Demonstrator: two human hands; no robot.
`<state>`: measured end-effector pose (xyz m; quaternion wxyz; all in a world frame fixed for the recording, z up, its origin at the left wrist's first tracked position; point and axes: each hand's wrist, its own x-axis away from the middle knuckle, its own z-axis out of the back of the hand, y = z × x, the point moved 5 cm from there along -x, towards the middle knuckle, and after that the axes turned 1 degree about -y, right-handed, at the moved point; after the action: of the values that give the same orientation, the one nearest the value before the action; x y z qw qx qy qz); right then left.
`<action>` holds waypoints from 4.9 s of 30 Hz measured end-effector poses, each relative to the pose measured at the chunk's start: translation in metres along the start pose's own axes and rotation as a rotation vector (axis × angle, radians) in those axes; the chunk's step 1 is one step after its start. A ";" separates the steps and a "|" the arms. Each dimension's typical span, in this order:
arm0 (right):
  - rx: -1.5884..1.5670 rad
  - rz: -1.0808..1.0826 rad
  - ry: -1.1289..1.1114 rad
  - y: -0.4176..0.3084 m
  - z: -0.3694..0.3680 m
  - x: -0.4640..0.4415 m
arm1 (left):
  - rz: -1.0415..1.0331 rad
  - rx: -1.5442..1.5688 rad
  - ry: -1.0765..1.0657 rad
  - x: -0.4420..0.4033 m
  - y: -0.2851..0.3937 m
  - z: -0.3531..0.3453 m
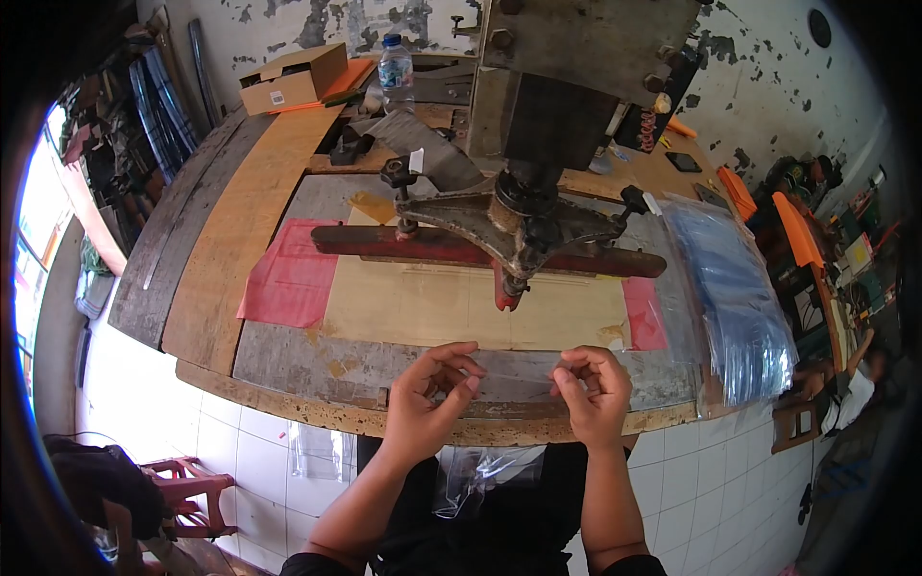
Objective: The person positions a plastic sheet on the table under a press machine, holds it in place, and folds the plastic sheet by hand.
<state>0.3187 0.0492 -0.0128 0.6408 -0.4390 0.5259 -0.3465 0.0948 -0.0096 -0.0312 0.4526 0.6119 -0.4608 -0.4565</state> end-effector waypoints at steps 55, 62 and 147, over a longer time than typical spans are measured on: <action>0.079 0.003 0.015 0.005 -0.001 0.000 | 0.065 0.001 -0.031 0.003 -0.003 0.001; 0.081 0.006 0.009 0.004 -0.002 0.000 | 0.027 0.010 -0.029 0.002 -0.003 0.001; 0.459 -0.050 -0.193 0.039 -0.060 0.173 | -0.261 0.325 0.144 0.028 0.074 0.028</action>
<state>0.2954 -0.1047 -0.1169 0.7623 -0.3257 0.3588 -0.4290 0.0610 -0.0530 0.0317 0.3168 0.7623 -0.4119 -0.3859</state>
